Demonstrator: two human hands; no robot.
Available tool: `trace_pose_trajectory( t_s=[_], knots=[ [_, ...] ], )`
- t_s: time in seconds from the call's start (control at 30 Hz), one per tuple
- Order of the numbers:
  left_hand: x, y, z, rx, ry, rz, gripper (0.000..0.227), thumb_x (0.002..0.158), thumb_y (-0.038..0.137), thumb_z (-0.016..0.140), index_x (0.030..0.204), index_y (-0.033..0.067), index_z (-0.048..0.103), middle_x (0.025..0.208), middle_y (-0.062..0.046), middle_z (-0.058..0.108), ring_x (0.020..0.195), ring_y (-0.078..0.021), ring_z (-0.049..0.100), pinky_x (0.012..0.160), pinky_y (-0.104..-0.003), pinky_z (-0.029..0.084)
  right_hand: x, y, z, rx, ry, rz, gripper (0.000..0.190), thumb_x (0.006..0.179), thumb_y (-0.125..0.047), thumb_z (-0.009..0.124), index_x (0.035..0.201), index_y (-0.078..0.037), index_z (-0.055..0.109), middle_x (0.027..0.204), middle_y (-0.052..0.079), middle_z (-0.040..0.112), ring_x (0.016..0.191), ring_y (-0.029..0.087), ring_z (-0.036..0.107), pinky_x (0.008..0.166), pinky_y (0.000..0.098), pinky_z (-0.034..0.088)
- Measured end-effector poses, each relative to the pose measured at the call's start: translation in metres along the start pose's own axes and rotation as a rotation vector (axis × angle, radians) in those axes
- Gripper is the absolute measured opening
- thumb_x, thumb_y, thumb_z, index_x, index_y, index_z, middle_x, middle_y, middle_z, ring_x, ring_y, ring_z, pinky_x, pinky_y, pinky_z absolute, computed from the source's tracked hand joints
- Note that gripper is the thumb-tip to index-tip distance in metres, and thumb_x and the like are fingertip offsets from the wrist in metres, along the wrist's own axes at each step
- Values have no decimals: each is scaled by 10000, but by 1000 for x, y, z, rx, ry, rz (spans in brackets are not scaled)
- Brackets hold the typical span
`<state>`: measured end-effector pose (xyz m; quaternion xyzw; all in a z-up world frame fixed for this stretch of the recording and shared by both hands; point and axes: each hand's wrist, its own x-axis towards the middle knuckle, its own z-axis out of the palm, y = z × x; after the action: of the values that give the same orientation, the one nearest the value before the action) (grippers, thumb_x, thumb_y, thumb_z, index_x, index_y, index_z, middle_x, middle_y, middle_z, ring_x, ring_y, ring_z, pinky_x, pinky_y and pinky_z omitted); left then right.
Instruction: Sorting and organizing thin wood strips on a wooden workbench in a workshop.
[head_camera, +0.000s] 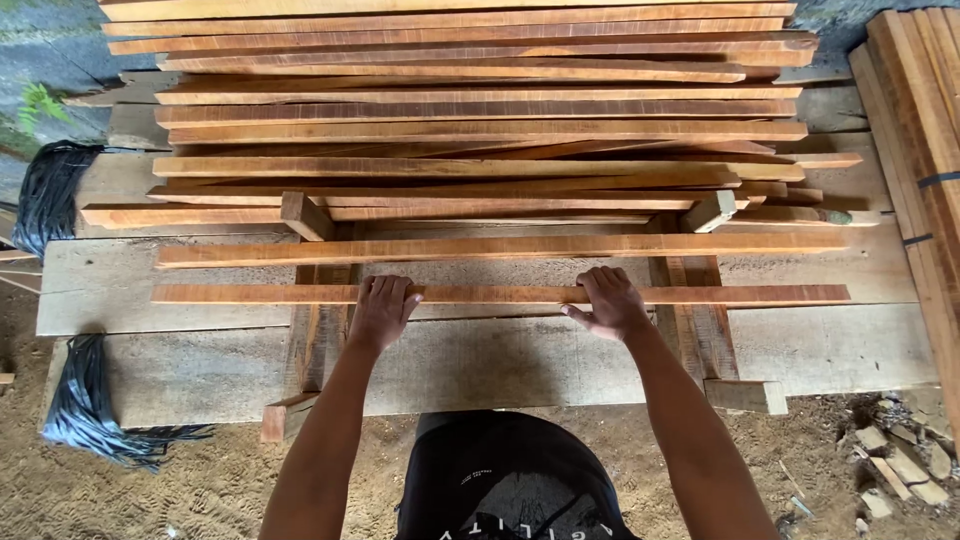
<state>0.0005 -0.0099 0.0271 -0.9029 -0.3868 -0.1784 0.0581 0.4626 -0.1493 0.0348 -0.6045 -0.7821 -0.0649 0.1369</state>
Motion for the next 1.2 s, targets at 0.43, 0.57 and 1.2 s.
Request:
trace_pose_trajectory(
  t_s=[0.43, 0.57, 1.2],
  knots=[
    [8, -15, -8, -14, 33, 147, 422, 1024, 466, 499, 1253, 124, 592, 1049, -54, 617, 1008, -228, 659, 966, -413, 475, -1, 13, -9, -26, 22, -50, 409, 969, -481, 613, 1151, -115, 610, 1015, 82, 617, 978, 272, 659, 898, 404, 509],
    [39, -26, -19, 73, 232, 186, 450, 1056, 497, 461, 1131, 93, 645, 919, -75, 594, 883, -260, 643, 888, -416, 495, 21, 32, -14, -161, 235, -76, 444, 1005, -529, 563, 1196, -138, 649, 1039, 59, 608, 992, 251, 631, 892, 394, 482],
    [65, -36, 8, 68, 25, -50, 505, 914, 532, 647, 1291, 204, 577, 1130, -24, 637, 1116, -212, 633, 1136, -433, 398, 65, 27, -27, 2, 102, 150, 465, 926, -531, 681, 1220, -174, 633, 1035, 83, 672, 1027, 280, 679, 1047, 430, 469]
  ],
)
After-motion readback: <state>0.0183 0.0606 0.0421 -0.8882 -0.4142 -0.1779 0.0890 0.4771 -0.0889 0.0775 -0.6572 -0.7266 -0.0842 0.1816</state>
